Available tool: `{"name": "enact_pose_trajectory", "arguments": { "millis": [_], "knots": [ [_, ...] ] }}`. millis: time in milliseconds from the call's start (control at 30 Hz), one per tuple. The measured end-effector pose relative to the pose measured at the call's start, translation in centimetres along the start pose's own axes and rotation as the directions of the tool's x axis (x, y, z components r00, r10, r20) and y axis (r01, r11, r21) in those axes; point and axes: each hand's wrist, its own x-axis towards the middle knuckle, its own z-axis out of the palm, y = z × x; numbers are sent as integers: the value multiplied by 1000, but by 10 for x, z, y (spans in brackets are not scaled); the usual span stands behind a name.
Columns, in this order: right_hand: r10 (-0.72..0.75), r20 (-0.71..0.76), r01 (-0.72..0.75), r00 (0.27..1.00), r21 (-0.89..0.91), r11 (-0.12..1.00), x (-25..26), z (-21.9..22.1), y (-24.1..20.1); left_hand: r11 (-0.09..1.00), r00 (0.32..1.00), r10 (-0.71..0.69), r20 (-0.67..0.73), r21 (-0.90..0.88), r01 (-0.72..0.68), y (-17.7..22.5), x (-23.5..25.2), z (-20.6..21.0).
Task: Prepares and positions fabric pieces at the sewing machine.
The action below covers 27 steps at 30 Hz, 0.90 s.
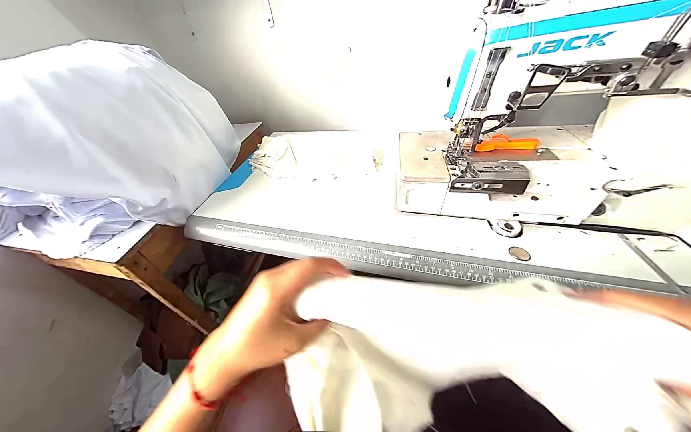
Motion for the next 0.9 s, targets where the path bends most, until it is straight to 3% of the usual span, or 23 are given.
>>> {"name": "enact_pose_trajectory", "arguments": {
  "millis": [100, 200, 333, 433, 500, 567, 633, 667, 767, 900],
  "knots": [
    [-265, -222, 235, 938, -153, 960, 110, 27, -8, 953, 983, -10, -184, 295, 65, -21, -7, -73],
    [-467, -308, 464, 829, -87, 881, 225, 43, -38, 834, 942, 103, -318, 544, 92, -41, -8, -143],
    [-514, -472, 567, 717, -35, 823, 358, 80, -68, 604, 878, 262, -400, 778, 174, -77, -18, -179],
    [-427, -550, 518, 718, 12, 855, 430, 137, -68, 524, 878, 288, -383, 830, 190, -129, -36, -159],
    [-355, -416, 405, 837, 36, 914, 454, 189, -47, 553, 924, 157, -349, 806, 210, -167, -53, -124],
    [-198, -66, 201, 978, 56, 978, 454, 235, -21, 597, 963, 27, -269, 777, 200, -201, -71, -88],
    [-84, 227, 79, 970, 33, 996, 447, 267, 1, 626, 977, -20, -211, 759, 177, -218, -87, -65],
    [-78, 272, 80, 959, 4, 997, 444, 273, 8, 633, 980, -28, -198, 755, 171, -219, -90, -63],
    [-47, 228, 59, 973, -44, 997, 438, 267, 12, 651, 975, -137, -173, 726, 220, -197, -78, -76],
    [106, 250, -55, 962, -202, 978, 447, 267, 36, 668, 983, -131, -127, 721, 183, -198, -8, -86]
  ]
}}
